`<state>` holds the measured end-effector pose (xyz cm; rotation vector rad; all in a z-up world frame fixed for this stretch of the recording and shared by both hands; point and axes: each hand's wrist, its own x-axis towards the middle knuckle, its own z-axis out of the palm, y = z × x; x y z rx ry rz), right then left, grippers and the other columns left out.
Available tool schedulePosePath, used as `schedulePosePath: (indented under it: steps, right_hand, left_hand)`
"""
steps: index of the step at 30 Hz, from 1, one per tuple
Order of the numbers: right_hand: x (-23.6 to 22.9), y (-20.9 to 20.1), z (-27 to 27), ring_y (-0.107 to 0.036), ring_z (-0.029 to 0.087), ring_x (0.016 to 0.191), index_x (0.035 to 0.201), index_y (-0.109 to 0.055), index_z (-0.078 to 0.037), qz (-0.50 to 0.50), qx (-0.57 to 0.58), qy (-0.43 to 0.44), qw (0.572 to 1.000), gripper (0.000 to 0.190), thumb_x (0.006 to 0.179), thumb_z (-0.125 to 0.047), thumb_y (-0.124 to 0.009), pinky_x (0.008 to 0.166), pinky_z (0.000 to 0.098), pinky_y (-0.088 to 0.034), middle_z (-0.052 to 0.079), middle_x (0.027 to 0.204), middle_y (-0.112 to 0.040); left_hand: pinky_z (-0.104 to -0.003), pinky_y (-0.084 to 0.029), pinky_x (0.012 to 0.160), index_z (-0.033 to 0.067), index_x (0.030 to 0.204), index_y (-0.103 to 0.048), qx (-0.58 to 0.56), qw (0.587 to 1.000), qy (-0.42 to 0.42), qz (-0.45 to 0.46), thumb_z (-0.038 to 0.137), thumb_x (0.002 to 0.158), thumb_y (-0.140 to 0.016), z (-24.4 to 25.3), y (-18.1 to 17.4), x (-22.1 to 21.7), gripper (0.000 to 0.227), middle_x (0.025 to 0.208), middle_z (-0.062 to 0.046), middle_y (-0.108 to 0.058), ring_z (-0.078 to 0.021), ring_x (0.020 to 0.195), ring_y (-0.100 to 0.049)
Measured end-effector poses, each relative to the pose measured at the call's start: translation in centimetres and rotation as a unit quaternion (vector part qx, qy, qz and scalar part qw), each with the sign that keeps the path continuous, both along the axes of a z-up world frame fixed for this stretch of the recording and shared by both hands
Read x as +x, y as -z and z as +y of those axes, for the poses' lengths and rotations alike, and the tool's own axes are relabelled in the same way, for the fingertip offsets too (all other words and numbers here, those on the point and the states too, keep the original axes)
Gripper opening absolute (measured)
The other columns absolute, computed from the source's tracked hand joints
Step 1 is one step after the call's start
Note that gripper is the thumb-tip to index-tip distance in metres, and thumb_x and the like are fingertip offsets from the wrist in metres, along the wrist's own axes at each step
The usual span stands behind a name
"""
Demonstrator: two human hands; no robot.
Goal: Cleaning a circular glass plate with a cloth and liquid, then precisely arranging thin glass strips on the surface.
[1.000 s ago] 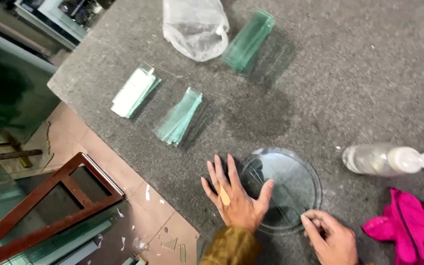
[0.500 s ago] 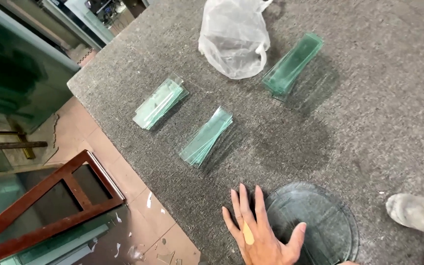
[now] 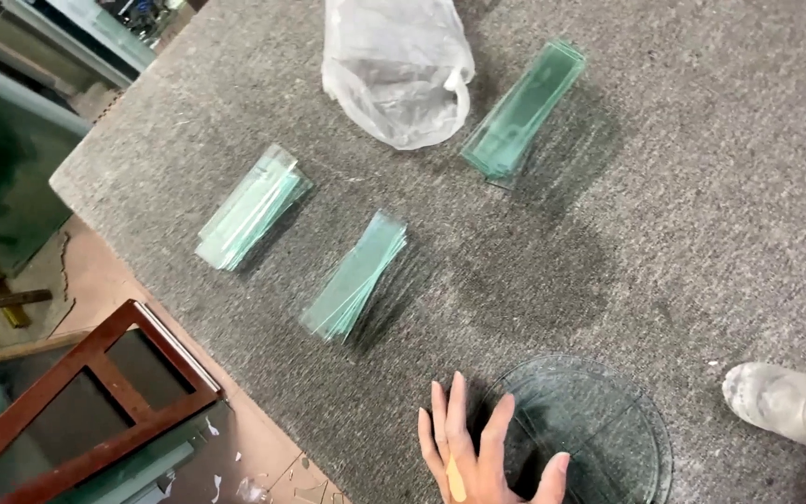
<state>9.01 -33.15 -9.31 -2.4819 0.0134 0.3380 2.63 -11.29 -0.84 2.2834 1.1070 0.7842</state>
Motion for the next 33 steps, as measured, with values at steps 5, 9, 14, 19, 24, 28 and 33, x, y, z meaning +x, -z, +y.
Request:
schedulePosePath:
  steps: [5,9,14,19,24,28,33]
  right_hand:
    - [-0.2,-0.8,-0.7,-0.064,0.009,0.058,0.092,-0.086,-0.021,-0.032,-0.017,-0.006,0.999,0.011,0.085,-0.014,-0.085,0.082,0.0281,-0.05,-0.004,0.062,-0.074]
    - [-2.6,-1.5,-1.0,-0.063,0.008,0.057,0.091,-0.086,-0.025,-0.044,-0.028,0.003,0.999,0.012,0.083,-0.015,-0.084,0.083,0.0273,-0.049,-0.006,0.061,-0.073]
    - [-5.4,-3.8,-1.9,-0.063,0.006,0.056,0.089,-0.085,-0.028,-0.049,-0.061,0.03,0.996,0.014,0.081,-0.017,-0.084,0.084,0.0266,-0.048,-0.009,0.06,-0.072]
    - [-3.9,-4.5,-2.8,-0.054,-0.001,0.048,0.098,-0.084,-0.029,-0.025,0.056,-0.116,0.991,0.009,0.089,-0.031,-0.082,0.061,0.0197,-0.054,-0.019,0.061,-0.065]
    - [-3.1,-6.6,-1.2,-0.053,0.005,0.048,0.097,-0.084,-0.023,-0.005,0.103,-0.11,0.989,0.008,0.09,-0.025,-0.083,0.054,0.0255,-0.053,-0.012,0.062,-0.068]
    - [-3.3,-6.3,-1.3,-0.059,0.004,0.048,0.1,-0.085,-0.024,0.002,0.105,-0.108,0.989,0.013,0.088,-0.028,-0.085,0.057,0.0249,-0.057,-0.013,0.064,-0.077]
    - [-3.4,-6.3,-1.1,-0.056,0.006,0.049,0.099,-0.086,-0.023,0.013,0.113,-0.098,0.989,0.013,0.087,-0.028,-0.087,0.056,0.0259,-0.056,-0.011,0.063,-0.071]
  left_hand:
    - [-0.069,-0.031,0.129,0.029,0.12,-0.085,-0.026,0.999,0.001,0.02,0.077,0.092,-0.062,-0.1,-0.5,0.3,0.06,0.163,-0.016,-0.061,-0.0452,0.158,-0.051]
    - [-0.07,-0.028,0.13,0.0258,0.121,-0.084,-0.025,0.999,0.025,0.014,0.076,0.091,-0.06,0.0,-1.1,0.0,0.063,0.165,-0.018,-0.058,-0.0478,0.159,-0.049]
    - [-0.067,-0.024,0.132,0.0207,0.123,-0.084,-0.059,0.997,0.052,0.011,0.073,0.093,-0.061,0.4,-2.2,-0.2,0.065,0.167,-0.02,-0.057,-0.0486,0.162,-0.045]
    - [-0.072,-0.012,0.134,0.0237,0.135,-0.077,-0.054,0.991,0.098,0.076,0.063,0.092,-0.065,0.2,-1.2,-1.0,0.06,0.177,-0.019,-0.042,-0.0478,0.17,-0.028]
    - [-0.069,-0.014,0.136,0.0249,0.137,-0.075,-0.024,0.993,0.102,0.062,0.063,0.097,-0.062,0.0,-0.9,-1.1,0.057,0.177,-0.019,-0.043,-0.0462,0.171,-0.03]
    - [-0.068,-0.011,0.137,0.0273,0.137,-0.074,-0.034,0.992,0.103,0.063,0.061,0.094,-0.068,-0.1,-0.7,-1.3,0.054,0.18,-0.017,-0.04,-0.0451,0.173,-0.027]
    - [-0.07,-0.009,0.137,0.0296,0.136,-0.073,-0.038,0.991,0.108,0.062,0.062,0.095,-0.067,-0.1,-0.4,-1.4,0.052,0.181,-0.013,-0.037,-0.0431,0.174,-0.024]
